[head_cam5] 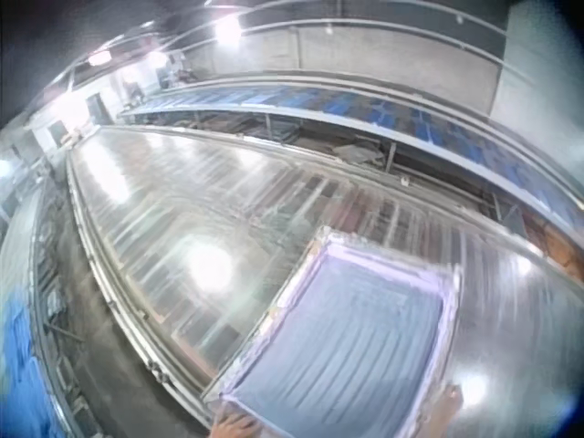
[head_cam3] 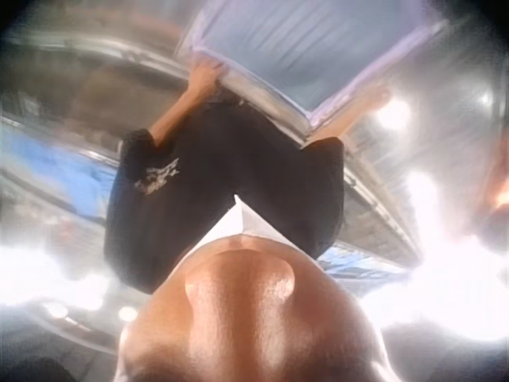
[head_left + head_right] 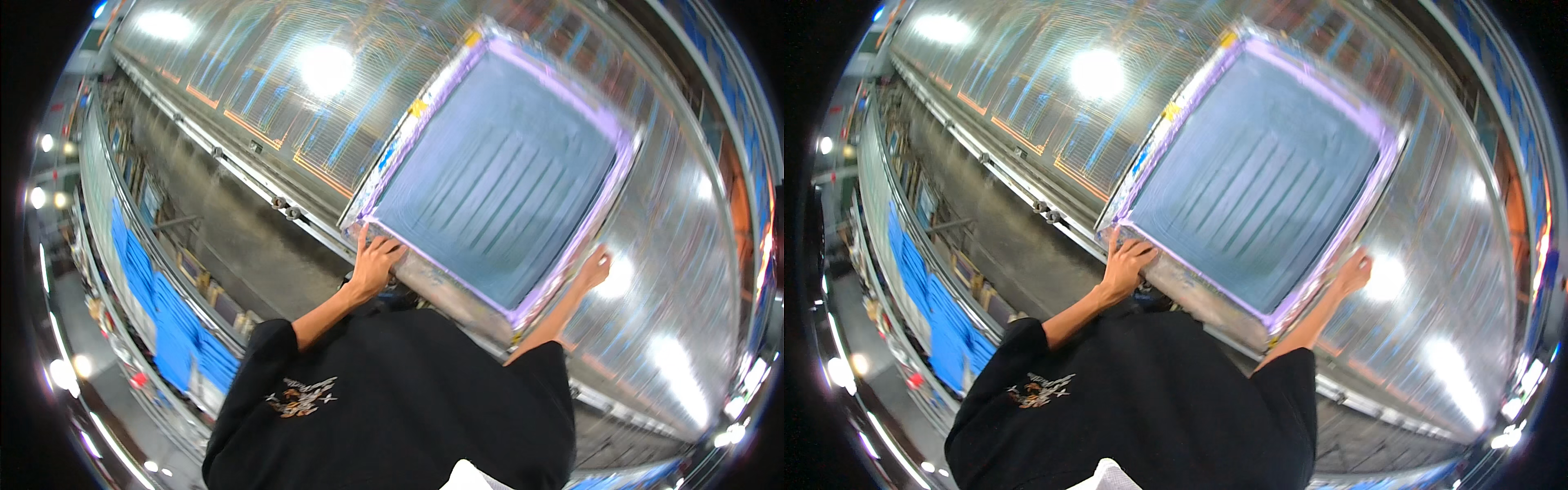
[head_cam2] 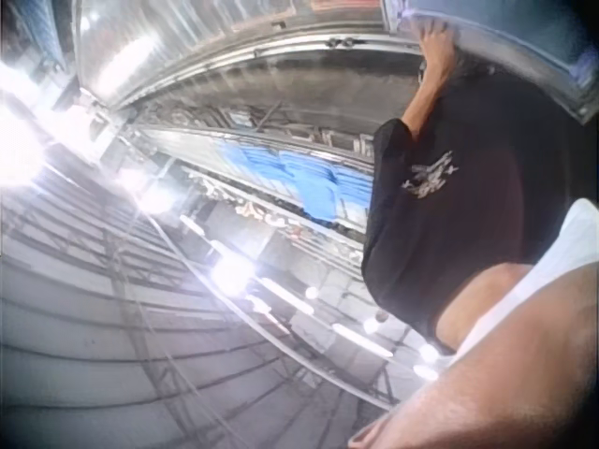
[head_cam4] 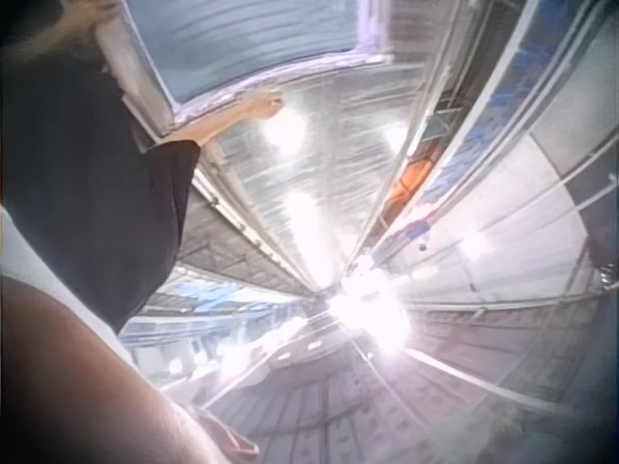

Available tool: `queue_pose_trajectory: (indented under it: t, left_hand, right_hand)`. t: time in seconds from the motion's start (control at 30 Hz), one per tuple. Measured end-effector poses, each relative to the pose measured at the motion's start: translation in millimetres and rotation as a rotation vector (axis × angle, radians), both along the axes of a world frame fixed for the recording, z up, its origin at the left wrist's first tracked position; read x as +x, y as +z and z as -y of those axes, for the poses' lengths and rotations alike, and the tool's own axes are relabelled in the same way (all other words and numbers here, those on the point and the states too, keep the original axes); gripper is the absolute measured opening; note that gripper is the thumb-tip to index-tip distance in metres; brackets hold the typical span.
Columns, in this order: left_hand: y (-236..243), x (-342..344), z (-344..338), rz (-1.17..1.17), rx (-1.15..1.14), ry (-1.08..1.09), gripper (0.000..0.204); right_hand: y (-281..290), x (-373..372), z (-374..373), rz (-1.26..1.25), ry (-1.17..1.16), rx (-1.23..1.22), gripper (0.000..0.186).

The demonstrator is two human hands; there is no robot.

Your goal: The person performs screen printing by placing a screen frame on a flat surface, applying purple ink, and using a squeegee to pull the ink across the mesh. They repeat this process on multiple frames, lifting and repositioning the screens as needed.

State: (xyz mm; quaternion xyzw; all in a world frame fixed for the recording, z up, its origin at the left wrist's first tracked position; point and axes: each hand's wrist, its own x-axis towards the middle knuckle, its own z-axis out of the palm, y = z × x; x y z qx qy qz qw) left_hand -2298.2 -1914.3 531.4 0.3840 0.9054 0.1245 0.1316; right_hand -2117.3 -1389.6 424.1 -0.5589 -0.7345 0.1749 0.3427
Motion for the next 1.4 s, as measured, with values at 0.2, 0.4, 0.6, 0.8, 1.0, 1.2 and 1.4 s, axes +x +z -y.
queue_pose_trajectory:
  t: [0.2, 0.4, 0.6, 0.8, 1.0, 1.2, 1.4]
  left_hand:
    - [31.3, 4.3, -6.7, 0.034, 0.041, -0.009, 0.064]
    - [80.7, -10.4, -4.2, -0.016, -0.008, 0.081, 0.045]
    - [129.7, -55.6, 8.6, -0.073, -0.156, 0.014, 0.045]
    - [135.0, -95.5, 35.9, -0.144, 0.000, -0.166, 0.033]
    - [136.6, -94.7, 22.9, -0.027, 0.049, -0.253, 0.029]
    - [150.5, -117.4, 19.5, 0.067, -0.028, -0.322, 0.040]
    - [159.2, -161.1, 28.3, 0.056, -0.159, -0.345, 0.041]
  right_hand:
    - [99.7, -35.8, -6.7, -0.226, 0.064, -0.277, 0.044]
    - [119.2, -58.0, 20.0, -0.644, 0.132, -0.664, 0.042]
    - [95.4, -74.3, 34.0, -0.439, 0.071, -0.412, 0.045]
    - [96.8, -81.8, 46.7, -0.293, 0.033, -0.229, 0.040]
    - [96.3, -69.5, 43.7, -0.036, -0.073, 0.068, 0.049]
    - [135.5, -91.5, 72.7, -0.150, -0.190, -0.182, 0.050]
    - [138.3, -92.5, 75.5, -0.114, -0.214, -0.331, 0.043]
